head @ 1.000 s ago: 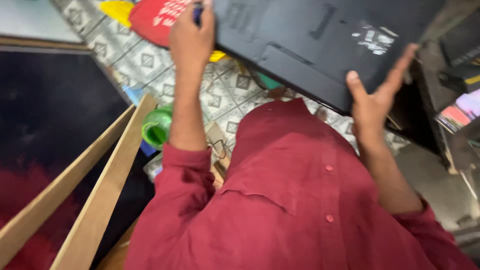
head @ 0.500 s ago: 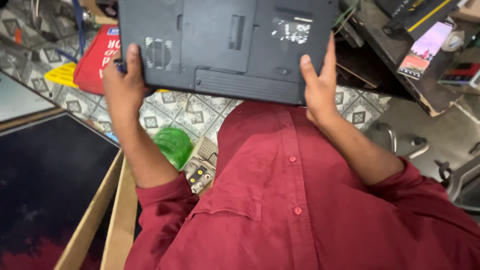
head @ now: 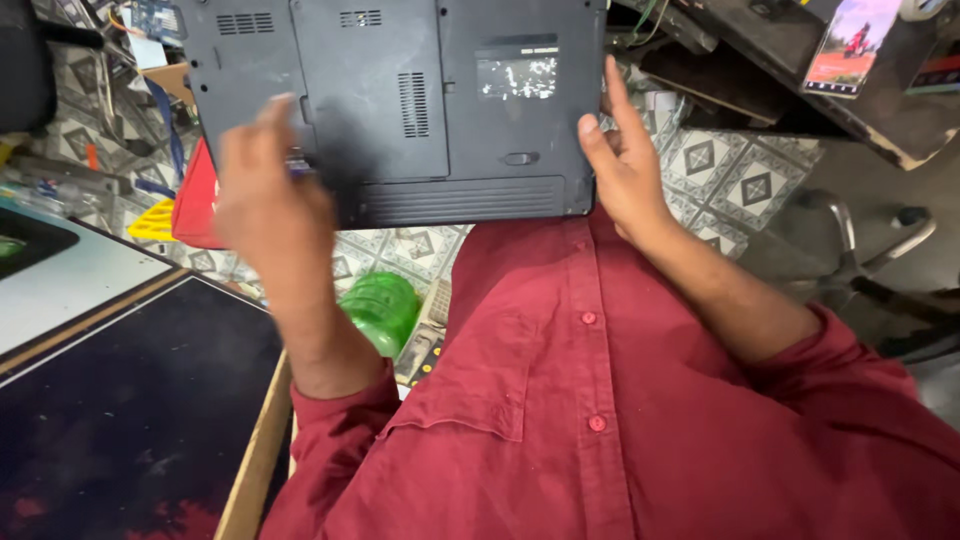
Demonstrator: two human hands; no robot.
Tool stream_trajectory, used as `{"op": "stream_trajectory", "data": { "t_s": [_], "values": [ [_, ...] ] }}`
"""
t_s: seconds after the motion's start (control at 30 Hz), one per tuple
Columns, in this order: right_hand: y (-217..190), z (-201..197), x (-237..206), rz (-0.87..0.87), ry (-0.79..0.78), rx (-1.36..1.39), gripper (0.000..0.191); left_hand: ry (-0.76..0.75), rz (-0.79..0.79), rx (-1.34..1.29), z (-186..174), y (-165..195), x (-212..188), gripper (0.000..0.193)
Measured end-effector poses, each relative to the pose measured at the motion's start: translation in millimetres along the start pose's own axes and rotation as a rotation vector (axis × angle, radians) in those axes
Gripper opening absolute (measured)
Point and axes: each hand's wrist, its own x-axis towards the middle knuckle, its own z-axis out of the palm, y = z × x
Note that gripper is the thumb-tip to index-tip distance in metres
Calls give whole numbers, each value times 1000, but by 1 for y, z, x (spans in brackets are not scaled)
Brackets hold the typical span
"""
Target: The person opens the back panel of a laptop using a screwdriver, removes an existing RAM module, and installs a new RAM module. They then reattach the back panel and secure it with screws.
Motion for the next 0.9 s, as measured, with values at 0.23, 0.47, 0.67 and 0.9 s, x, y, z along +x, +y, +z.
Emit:
{"op": "stream_trajectory", "data": {
  "t_s": [0.23,0.47,0.67,0.9],
  "values": [
    [16,-42,-3,86,155,196,67,-162,262,-132,26,85,28,31],
    [23,-79,-11,79,247,249,62,-210,199,-46,44,94,40,43],
    [26,-99,-10,33,246,265,61,-228,51,70,57,89,55,54],
    [16,-111,-9,60,243,326,61,-162,-19,89,55,87,52,69]
  ]
}}
